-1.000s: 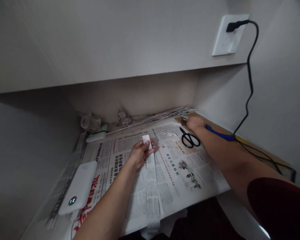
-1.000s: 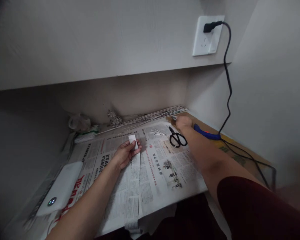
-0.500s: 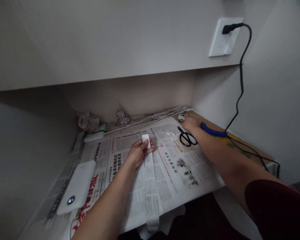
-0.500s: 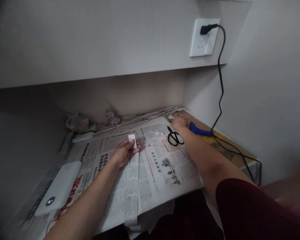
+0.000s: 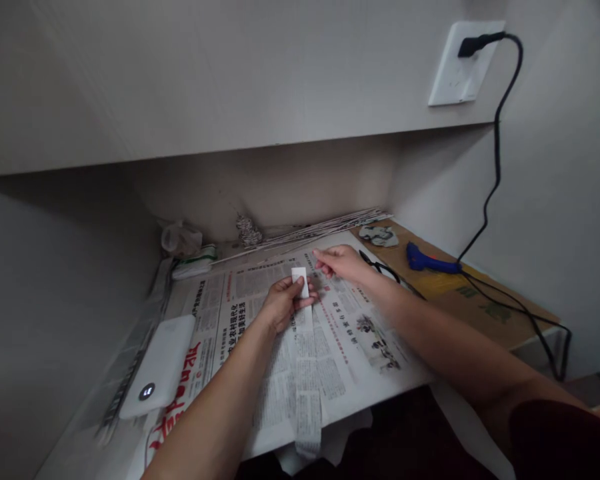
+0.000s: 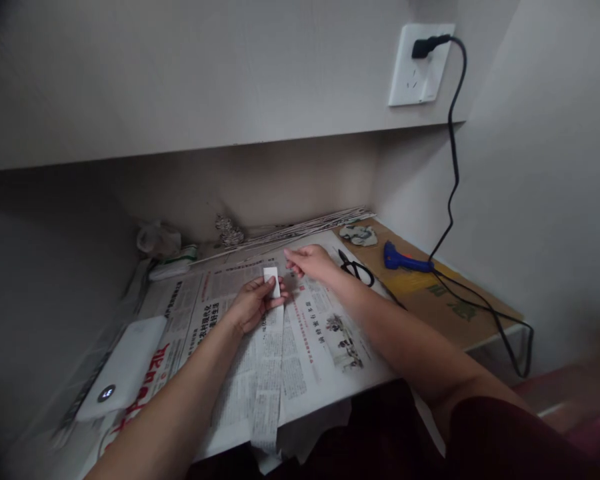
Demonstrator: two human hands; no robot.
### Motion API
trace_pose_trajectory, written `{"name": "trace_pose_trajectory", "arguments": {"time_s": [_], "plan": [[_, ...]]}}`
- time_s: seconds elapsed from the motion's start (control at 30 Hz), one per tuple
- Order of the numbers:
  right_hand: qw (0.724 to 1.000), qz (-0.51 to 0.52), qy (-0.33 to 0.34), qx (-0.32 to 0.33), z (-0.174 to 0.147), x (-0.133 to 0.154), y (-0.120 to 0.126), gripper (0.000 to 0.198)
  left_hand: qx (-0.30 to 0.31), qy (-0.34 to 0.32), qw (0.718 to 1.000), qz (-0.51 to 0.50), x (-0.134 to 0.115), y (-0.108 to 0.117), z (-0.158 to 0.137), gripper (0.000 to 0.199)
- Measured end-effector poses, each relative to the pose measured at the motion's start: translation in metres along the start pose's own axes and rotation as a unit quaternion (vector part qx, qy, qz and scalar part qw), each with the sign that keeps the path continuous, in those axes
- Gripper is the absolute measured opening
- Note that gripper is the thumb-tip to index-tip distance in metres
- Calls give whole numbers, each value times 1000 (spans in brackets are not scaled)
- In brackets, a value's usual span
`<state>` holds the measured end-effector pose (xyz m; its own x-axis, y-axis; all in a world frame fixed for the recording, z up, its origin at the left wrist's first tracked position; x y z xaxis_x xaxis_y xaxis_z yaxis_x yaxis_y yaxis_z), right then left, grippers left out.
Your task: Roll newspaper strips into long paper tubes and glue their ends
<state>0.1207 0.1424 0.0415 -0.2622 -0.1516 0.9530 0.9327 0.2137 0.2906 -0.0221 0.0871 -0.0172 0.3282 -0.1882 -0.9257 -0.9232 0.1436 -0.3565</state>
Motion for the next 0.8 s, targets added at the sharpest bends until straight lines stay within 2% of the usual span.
{"name": "trace_pose_trajectory", "arguments": {"time_s": [0.07,0.13,0.23,0.33,0.47,0.8], "plan": [[996,88,-23,25,-8,-2,-21,48,-2,-5,1000,1,-1,1,0,19],[988,134,-33,69,-15,-6,-35,44,2,-10,1000,8,-2,0,-1,20],[975,155,-22,154,-23,-14,-47,38,6,-5,1000,22,-1,-4,-2,23],[969,154,-4,192,-27,-18,-49,37,4,-7,999,35,-1,-7,-4,25],[971,144,14,189,-26,-15,-46,36,3,-10,998,65,-1,-8,-6,26],[978,132,2,161,-23,-17,-44,42,14,-14,992,128,3,-11,-6,34]]}}
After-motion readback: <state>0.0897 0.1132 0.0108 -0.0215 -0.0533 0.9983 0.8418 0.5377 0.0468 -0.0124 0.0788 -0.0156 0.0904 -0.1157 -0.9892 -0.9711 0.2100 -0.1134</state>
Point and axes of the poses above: each hand's wrist, its own z-axis towards the middle knuckle, its own y-axis out of the back of the hand, x = y × z, the point moved 7 cm from there along z, towards the middle knuckle, and after that the axes turned 5 degrees about z, right-handed, at the moved point
